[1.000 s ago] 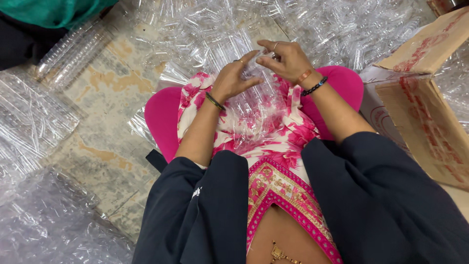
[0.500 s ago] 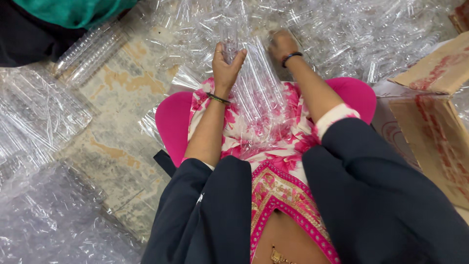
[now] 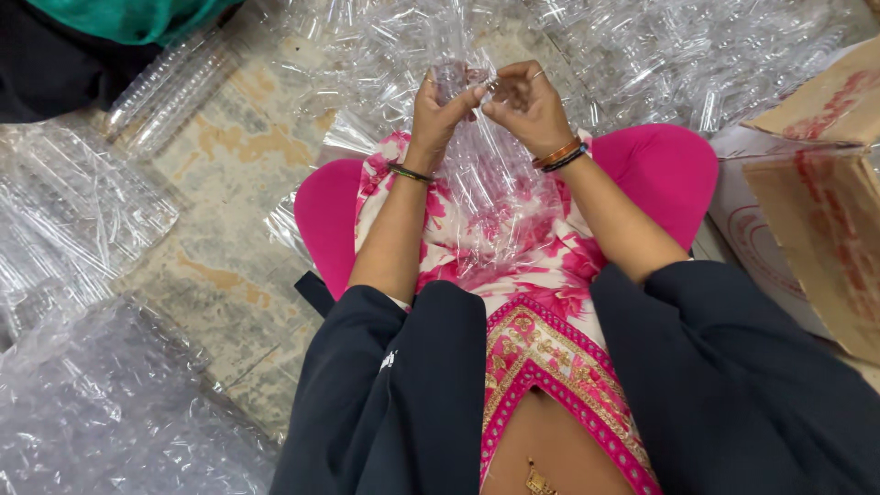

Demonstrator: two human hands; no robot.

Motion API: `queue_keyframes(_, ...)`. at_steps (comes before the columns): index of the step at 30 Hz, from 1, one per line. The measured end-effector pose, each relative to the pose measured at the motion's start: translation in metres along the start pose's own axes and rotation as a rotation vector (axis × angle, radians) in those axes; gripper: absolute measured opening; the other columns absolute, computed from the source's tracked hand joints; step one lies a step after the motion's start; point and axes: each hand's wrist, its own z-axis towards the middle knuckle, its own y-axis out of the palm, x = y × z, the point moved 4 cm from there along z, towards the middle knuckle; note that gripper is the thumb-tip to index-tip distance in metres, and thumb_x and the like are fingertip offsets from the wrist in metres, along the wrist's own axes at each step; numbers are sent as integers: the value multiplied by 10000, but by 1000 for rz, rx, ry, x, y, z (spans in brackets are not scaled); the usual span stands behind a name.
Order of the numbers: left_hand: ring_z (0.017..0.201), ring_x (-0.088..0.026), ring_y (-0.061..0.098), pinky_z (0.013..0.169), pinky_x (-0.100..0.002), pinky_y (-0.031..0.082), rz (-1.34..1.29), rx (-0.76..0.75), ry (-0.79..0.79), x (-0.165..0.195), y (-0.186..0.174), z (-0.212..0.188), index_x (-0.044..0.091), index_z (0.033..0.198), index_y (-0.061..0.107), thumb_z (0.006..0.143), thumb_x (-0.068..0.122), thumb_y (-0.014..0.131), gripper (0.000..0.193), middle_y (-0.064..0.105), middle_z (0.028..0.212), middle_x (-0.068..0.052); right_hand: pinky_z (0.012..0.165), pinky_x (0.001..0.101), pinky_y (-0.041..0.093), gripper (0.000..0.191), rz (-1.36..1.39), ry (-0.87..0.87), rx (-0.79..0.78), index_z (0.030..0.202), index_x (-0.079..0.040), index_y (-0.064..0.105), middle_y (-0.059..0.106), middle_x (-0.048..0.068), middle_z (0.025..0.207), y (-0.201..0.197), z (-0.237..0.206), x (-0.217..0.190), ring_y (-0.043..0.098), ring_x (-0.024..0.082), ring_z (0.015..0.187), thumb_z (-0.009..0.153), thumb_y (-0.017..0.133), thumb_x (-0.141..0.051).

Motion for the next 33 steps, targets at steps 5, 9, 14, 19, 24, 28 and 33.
queue_keyframes(5,823,-117,709,647,-265,568,2,106,-17,-1,-4,0,62,1173,568,849,133,845,432,733,1006,-46,855,341,573,485,-503,-227,118,1276,-19,556,698,122,1171,9,-6,-9,707,220,1035,943,859,-199)
queue_keyframes(9,785,-112,694,616,-261,554,-3,147,4,3,-4,-1,67,1182,544,850,101,831,440,699,948,-33,857,357,573,468,-582,-294,159,1277,-15,565,698,129,1210,15,-12,-8,713,262,1053,957,853,-200)
queue_keyframes(14,745,-108,655,614,-263,551,4,126,21,8,-8,-4,60,1182,545,850,77,824,434,692,920,-45,843,343,575,453,-511,-233,121,1267,-12,565,707,128,1177,21,-11,-5,713,225,1028,965,843,-201)
queue_keyframes(19,810,-123,659,717,-287,569,270,118,225,14,-7,-5,53,1211,571,874,82,809,414,691,964,-39,851,313,558,443,-381,-134,77,1264,-19,559,696,80,1122,15,-14,-8,690,165,1024,961,836,-185)
queue_keyframes(24,768,-178,764,693,-308,586,708,237,295,16,-6,-7,92,1223,553,850,177,785,447,758,902,-78,890,297,546,443,-292,-123,-172,1285,-35,587,684,37,1131,30,-30,-9,669,140,1034,935,830,-155)
queue_keyframes(28,818,-233,777,708,-335,590,817,193,371,21,-1,-12,101,1242,559,840,278,858,532,766,959,-118,954,284,572,384,-257,-212,104,1433,-65,585,676,43,1270,-7,-12,-39,661,134,1136,1085,731,-138)
queue_keyframes(33,900,-311,746,755,-394,585,1057,56,486,28,12,-20,126,1290,611,831,336,885,575,766,1067,-139,819,332,550,285,-651,-253,-90,1402,-75,679,660,87,1238,-58,20,-83,648,180,1028,1156,654,-216)
